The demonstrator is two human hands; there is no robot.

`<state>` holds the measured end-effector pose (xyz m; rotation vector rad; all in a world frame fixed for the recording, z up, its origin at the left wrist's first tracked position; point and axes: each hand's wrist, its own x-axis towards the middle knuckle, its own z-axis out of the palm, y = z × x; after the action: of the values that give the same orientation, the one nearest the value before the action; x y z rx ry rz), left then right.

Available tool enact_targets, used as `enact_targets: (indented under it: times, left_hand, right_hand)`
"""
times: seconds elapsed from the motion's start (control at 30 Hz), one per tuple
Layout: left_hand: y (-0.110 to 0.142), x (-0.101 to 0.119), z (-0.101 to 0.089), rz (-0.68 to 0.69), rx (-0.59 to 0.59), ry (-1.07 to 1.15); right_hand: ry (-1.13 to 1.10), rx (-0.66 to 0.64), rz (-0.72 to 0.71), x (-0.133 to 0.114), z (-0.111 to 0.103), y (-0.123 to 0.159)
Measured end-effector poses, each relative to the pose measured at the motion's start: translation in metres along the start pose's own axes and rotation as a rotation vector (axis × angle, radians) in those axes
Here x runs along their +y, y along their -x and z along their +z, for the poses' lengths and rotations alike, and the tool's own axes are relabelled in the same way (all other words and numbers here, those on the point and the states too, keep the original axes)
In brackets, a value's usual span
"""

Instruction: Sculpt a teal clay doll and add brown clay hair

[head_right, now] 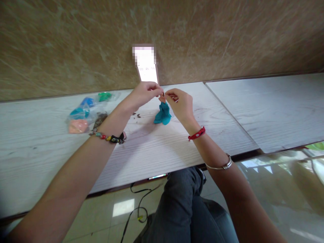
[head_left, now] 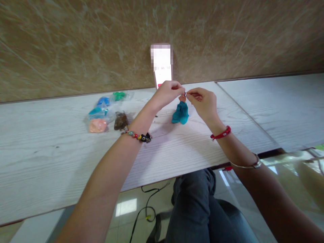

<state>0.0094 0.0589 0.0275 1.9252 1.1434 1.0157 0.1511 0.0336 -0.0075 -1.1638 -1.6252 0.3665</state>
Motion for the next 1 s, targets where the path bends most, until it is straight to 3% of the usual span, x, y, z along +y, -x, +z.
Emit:
enact_targets:
  times: [0.6, 0.83, 1.0]
  left_hand:
    - [-0.001, -0.001, -0.004, 0.018, -0.026, -0.090]
    - [0.003, 0.005, -0.017, -0.005, -0.099, -0.120]
    - [0.004, 0.005, -0.022, -0.009, -0.230, -0.104]
  right_hand:
    - [-0.002, 0.008, -0.009, -0.001, 0.000, 0.000]
    - [-0.018, 0.019, 0.017, -0.002, -0.001, 0.000]
    - [-0.029, 0.021, 0.052, -0.003, -0.001, 0.001]
